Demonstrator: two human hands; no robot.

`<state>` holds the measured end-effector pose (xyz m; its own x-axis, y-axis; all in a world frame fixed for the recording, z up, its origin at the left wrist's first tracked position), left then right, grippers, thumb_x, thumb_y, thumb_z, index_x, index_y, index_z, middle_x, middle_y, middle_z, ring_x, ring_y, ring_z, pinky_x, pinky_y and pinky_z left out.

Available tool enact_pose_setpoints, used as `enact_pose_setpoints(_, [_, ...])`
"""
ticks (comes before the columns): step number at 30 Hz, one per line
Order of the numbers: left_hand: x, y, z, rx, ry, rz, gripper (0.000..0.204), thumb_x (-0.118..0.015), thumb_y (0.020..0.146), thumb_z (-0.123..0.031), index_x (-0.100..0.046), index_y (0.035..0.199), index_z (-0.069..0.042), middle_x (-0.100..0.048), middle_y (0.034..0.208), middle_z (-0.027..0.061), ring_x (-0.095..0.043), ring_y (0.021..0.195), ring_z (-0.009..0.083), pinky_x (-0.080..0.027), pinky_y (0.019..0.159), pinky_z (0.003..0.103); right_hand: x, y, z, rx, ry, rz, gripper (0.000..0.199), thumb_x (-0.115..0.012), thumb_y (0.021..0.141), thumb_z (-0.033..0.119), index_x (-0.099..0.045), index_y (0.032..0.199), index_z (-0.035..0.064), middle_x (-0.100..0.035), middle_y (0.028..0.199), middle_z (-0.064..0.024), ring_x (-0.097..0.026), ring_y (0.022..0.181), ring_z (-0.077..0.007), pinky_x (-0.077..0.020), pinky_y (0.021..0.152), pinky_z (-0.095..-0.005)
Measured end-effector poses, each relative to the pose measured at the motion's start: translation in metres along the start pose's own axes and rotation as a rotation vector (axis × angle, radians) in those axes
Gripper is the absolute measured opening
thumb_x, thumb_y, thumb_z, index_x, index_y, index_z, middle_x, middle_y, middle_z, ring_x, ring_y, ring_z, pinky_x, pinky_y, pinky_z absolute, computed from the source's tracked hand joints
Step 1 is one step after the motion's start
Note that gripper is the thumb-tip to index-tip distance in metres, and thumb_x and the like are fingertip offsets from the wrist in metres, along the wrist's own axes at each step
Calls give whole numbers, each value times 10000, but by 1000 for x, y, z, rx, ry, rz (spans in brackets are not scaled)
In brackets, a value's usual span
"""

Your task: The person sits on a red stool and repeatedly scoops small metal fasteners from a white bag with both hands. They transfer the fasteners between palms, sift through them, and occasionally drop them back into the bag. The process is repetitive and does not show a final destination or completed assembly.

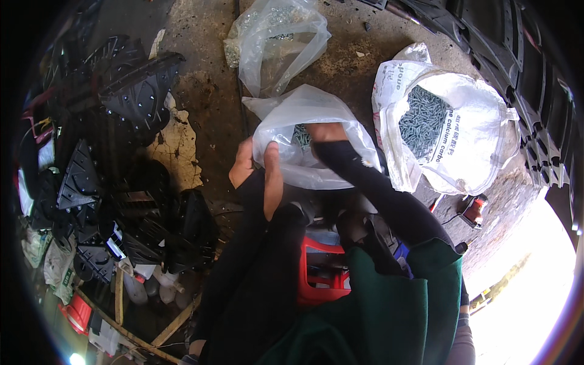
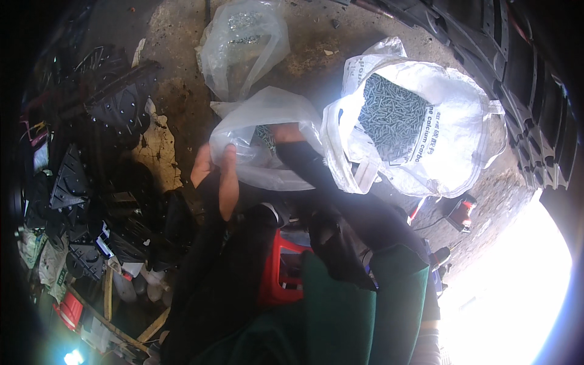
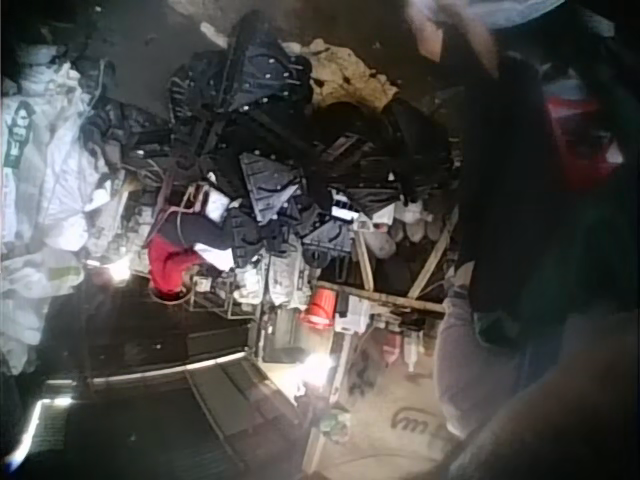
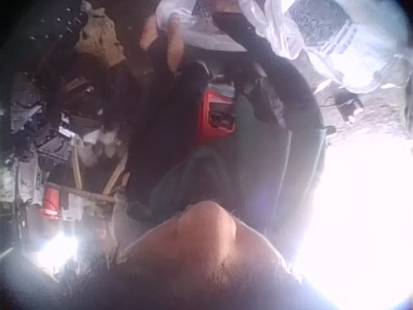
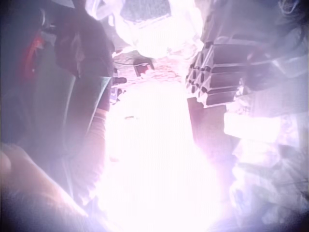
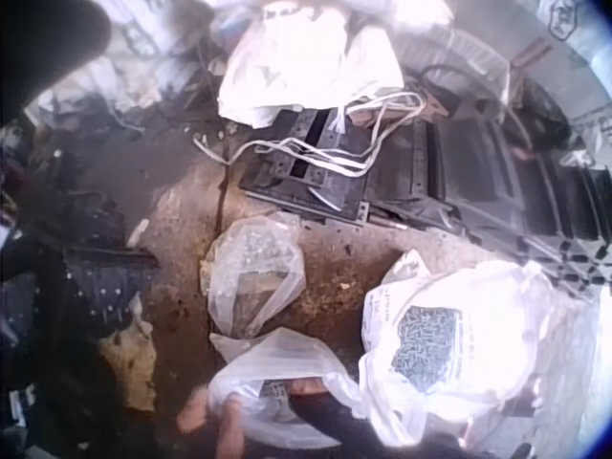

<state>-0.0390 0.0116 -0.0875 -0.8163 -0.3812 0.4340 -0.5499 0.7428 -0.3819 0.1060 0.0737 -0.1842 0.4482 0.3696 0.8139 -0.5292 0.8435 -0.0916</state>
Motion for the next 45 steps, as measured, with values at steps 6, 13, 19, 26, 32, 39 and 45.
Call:
enact_pose_setpoints(6, [4,-27,-81,-533,152,89,308,-649,901,-53,-594,1196,12,-658,1091,148,-645,994,225,-488,905,319,33,-19,-34,-703,1172,418,171,-665,846,39,-583,980,-29,-623,982,-93,-642,837,-187,-536,717,-309])
enact_pose_setpoints(13, [-55,-23,-20,447,-624,503,472,-413,1039,-312,-507,1309,63,-609,1228,191,-588,1148,273,-431,1028,395,87,-41,16,-807,1461,248,209,-672,830,-52,-577,1012,-16,-639,1062,-117,-661,883,-207,-547,745,-312])
enact_pose_setpoints(19, [-81,-35,-18,922,-1260,709,470,-367,1042,-307,-534,1261,73,-614,1233,177,-554,1228,284,-466,1006,407,129,-39,61,-593,1071,393,340,-601,904,-2,-587,1243,-29,-666,1092,-118,-635,1068,-175,-491,923,-287])
enact_pose_setpoints(26, [-75,-23,-14,816,-1225,636,425,-352,1024,-173,-522,1295,107,-588,1292,214,-549,1249,304,-482,996,381,145,-37,53,-689,1090,367,359,-526,946,63,-576,1282,-53,-661,1177,-137,-609,1089,-163,-453,945,-283])
enact_pose_setpoints(32, [-70,-19,-18,758,-1296,645,430,-370,1009,-166,-521,1298,114,-556,1332,255,-544,1260,311,-465,1017,375,150,-34,55,-596,1042,371,401,-520,957,167,-580,1289,-48,-674,1155,-138,-593,1116,-167,-431,976,-299])
enact_pose_setpoints(39, [-70,-17,-23,778,-1320,626,486,-382,1005,-217,-454,1361,106,-499,1391,266,-466,1327,363,-368,1115,447,149,-41,71,-634,1220,364,461,-547,943,226,-569,1327,-30,-610,1274,-175,-519,1230,-206,-371,1050,-337])
enact_pose_setpoints(45, [-75,-19,-31,809,-1351,696,468,-418,997,-226,-464,1348,80,-509,1375,241,-436,1350,355,-329,1143,464,152,-29,83,-201,873,308,509,-515,992,374,-611,1232,-65,-478,1412,-284,-414,1371,-383,-324,1109,-447])
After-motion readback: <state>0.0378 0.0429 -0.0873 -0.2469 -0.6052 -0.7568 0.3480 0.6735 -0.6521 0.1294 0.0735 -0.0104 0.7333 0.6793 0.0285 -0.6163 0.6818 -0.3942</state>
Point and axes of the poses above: each hand's wrist, its own y-axis towards the middle knuckle, its own x-axis out of the back of the hand, z = x × y, the point moved 7 cm from there along y, towards the middle knuckle
